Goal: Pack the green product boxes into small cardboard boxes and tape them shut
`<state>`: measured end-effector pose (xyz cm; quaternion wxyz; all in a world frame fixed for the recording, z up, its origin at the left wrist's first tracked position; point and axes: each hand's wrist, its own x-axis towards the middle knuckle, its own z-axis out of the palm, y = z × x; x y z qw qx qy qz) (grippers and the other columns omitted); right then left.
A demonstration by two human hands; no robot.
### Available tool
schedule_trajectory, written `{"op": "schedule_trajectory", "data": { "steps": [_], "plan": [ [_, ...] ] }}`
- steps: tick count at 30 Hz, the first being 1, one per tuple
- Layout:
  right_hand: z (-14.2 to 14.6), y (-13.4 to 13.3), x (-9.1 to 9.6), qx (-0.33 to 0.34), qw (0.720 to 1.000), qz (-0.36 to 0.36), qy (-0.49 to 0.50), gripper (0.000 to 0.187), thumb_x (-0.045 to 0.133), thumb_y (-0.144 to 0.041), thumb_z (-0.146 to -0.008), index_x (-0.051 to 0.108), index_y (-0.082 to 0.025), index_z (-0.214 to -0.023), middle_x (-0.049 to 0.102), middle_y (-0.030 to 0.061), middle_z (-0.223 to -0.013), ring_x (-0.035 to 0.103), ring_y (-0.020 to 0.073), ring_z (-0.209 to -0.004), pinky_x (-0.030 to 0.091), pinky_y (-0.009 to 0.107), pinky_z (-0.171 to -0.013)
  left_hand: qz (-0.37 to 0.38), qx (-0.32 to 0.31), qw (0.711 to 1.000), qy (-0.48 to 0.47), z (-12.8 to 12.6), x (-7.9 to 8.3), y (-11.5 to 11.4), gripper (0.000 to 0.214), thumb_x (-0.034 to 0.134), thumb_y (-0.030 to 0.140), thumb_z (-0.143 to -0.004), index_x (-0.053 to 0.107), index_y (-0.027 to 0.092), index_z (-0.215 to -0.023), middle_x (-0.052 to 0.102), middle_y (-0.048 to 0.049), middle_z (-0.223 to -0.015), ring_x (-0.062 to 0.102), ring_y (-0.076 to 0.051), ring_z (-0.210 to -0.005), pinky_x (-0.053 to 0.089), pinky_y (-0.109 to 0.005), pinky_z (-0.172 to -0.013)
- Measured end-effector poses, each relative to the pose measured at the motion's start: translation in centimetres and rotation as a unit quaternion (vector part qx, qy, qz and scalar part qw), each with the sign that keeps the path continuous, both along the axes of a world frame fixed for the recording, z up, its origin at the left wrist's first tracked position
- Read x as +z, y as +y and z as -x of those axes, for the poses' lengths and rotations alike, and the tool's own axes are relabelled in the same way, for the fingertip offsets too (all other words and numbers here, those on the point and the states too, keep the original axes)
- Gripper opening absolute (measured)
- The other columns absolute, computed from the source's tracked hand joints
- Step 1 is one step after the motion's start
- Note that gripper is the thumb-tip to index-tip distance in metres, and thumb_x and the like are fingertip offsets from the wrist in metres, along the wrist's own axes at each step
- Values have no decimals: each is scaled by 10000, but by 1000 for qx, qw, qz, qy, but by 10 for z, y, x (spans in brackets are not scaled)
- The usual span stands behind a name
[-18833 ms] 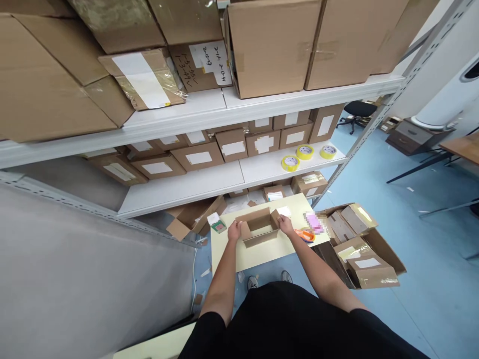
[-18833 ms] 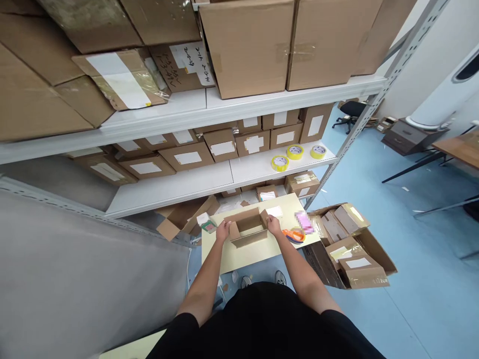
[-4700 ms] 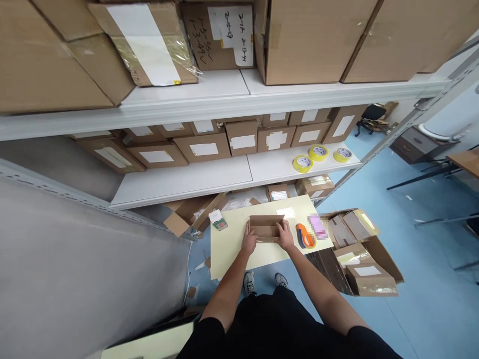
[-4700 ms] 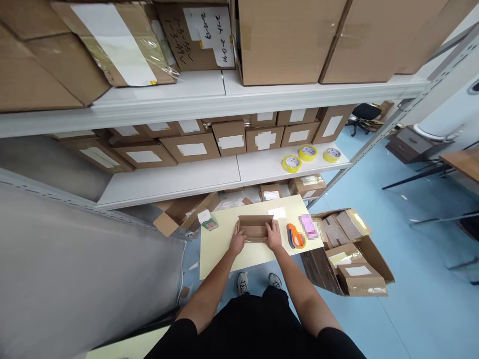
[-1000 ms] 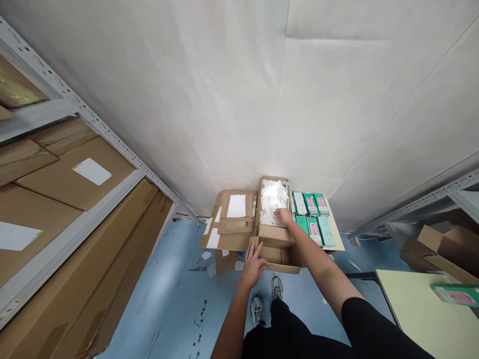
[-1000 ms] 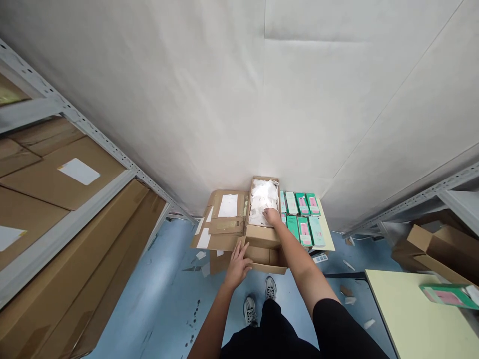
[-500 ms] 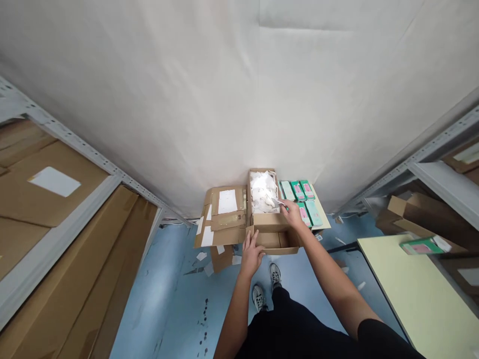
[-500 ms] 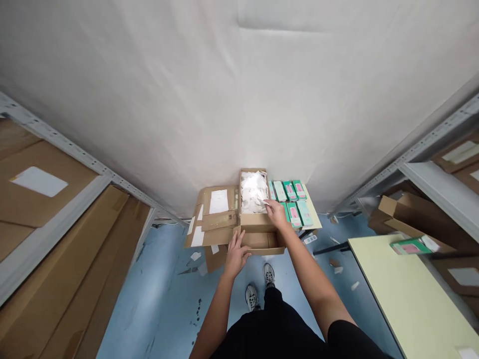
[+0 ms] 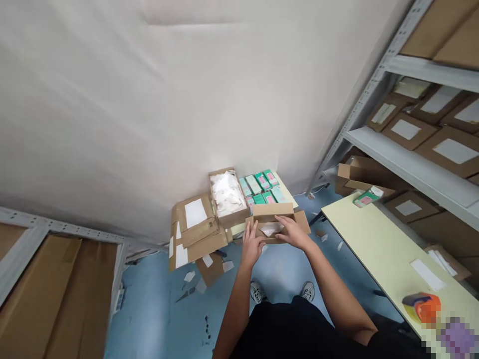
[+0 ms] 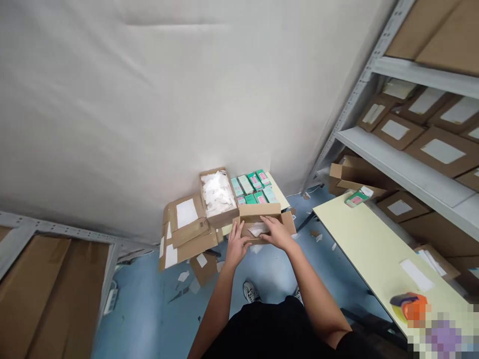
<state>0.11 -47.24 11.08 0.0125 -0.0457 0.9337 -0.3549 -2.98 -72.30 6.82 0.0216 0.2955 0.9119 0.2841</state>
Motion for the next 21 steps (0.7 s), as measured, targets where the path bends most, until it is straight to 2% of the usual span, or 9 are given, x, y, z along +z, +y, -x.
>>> {"op": "schedule_trajectory", "data": {
  "steps": [3, 7, 11, 14, 18, 21],
  "plan": [
    [-19, 58, 13, -64, 996, -2, 67, 697, 715, -312, -912, 493, -285, -1572, 531, 124, -1568, 487, 313, -1466, 413, 511, -1221, 1, -35, 999, 11, 1, 1, 58, 183, 759, 173, -849, 805, 265, -1000, 288, -1, -1738, 115, -396, -1633, 267, -675, -1278],
    [-62, 152, 23, -153, 984, -16, 88, 664, 691, -282, -915, 512, -284, -1553, 506, 129, -1592, 455, 316, -1494, 377, 534, -1251, 2, -102, 994, 28, -10, -1, 158, 196, 773, 151, -824, 805, 269, -976, 315, -9, -1728, 157, -403, -1625, 303, -670, -1265],
    [-125, 248, 16, -250, 965, -14, 74, 669, 697, -254, -888, 530, -261, -1535, 500, 149, -1594, 433, 322, -1511, 378, 543, -1247, 5, -188, 981, 40, -33, -4, 268, 220, 788, 132, -796, 812, 266, -970, 313, -27, -1729, 175, -421, -1618, 297, -679, -1263],
    [-183, 309, 9, -326, 943, -17, 68, 679, 680, -229, -878, 528, -271, -1538, 482, 140, -1610, 417, 313, -1523, 360, 542, -1254, 13, -266, 964, 26, -54, -7, 347, 216, 807, 138, -778, 815, 255, -960, 302, -37, -1733, 176, -425, -1617, 269, -684, -1273],
    [-256, 365, -1, -417, 907, -31, 51, 685, 642, -236, -885, 505, -286, -1554, 467, 124, -1627, 409, 314, -1530, 335, 561, -1260, 35, -357, 933, 8, -81, -10, 439, 244, 826, 130, -760, 817, 255, -970, 312, -39, -1731, 191, -416, -1615, 262, -694, -1264],
    [-289, 390, -12, -491, 868, -42, 63, 657, 646, -284, -892, 523, -262, -1536, 460, 132, -1629, 396, 333, -1535, 334, 575, -1260, 60, -402, 914, 5, -95, -12, 491, 278, 829, 112, -754, 824, 261, -989, 329, -47, -1724, 233, -411, -1603, 305, -676, -1242]
  ]
}}
